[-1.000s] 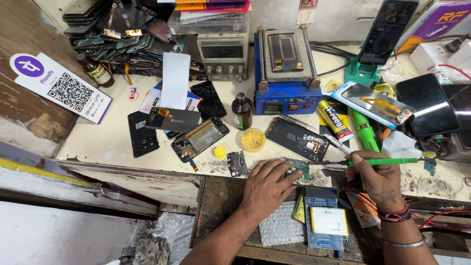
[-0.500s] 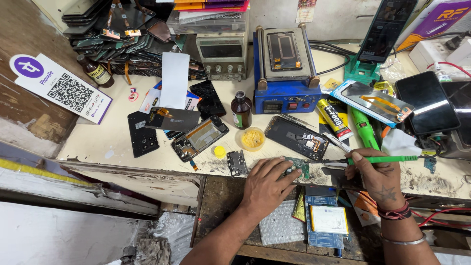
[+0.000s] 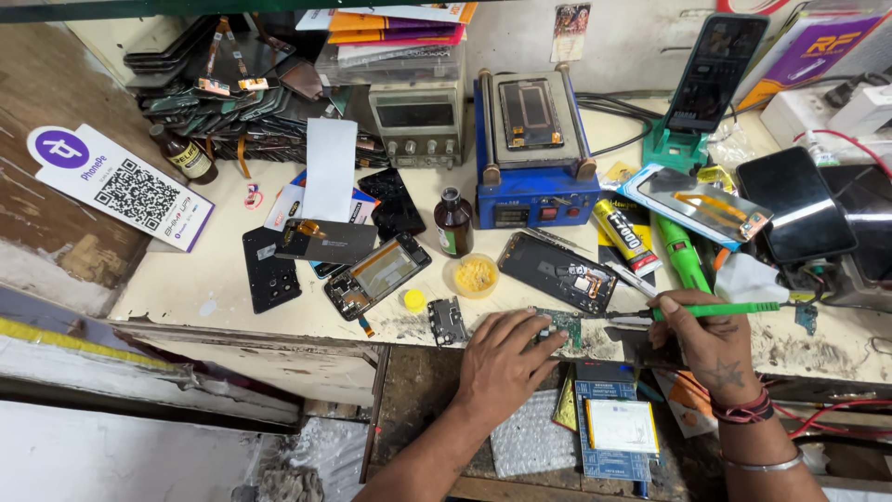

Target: The person holds a disassembled phone motherboard steady on the cluttered workbench with one hand while using a green-handled soldering iron with the other, working on the circuit board among scattered phone parts, batteries, and repair tools.

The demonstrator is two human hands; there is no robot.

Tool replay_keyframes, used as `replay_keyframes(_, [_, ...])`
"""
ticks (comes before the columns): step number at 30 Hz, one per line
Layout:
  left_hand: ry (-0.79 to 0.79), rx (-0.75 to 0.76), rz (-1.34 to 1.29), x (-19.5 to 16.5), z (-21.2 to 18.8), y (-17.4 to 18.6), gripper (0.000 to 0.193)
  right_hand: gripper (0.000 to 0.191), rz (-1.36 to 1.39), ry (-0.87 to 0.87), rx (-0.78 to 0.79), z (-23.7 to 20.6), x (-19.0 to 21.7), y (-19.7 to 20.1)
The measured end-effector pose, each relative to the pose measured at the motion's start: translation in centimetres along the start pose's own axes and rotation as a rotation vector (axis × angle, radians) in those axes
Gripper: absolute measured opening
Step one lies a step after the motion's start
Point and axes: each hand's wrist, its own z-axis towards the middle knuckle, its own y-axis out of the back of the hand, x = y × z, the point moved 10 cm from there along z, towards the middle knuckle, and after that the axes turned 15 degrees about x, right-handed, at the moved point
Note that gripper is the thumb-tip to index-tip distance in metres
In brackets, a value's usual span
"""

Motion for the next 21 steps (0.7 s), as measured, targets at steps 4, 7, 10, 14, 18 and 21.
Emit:
replay_keyframes(4, [0.012, 0.013, 0.003, 0.2, -0.1, -0.5, 0.037, 0.016, 0.026, 0.076, 0.046, 0.1, 0.9, -0.5])
replay_keyframes(7, [0.019, 0.025, 0.023, 0.3, -0.1, -1.0, 0.037, 0.017, -0.001, 0.037, 0.027, -0.1, 0.9, -0.5])
replay_keyframes(10, [0.015, 0.019, 0.036, 0.4, 0.0, -1.0, 0.038, 0.017, -0.012, -0.012, 0.005, -0.1, 0.9, -0.6])
replay_keyframes(14, [0.011, 0.013, 0.033, 0.3, 0.0, -1.0, 0.038, 0.017, -0.029, -0.002, -0.002, -0.2, 1.6, -0.8])
replay_keyframes(18, [0.014, 0.009, 0.027, 0.3, -0.1, -0.5, 0.038, 0.016, -0.025, -0.008, -0.009, -0.5, 2.0, -1.1])
replay_keyframes(21, [0.015, 0.006, 0.027, 0.2, 0.0, -0.2, 0.037, 0.015, -0.019, -0.008, -0.014, -0.7, 2.5, -1.2])
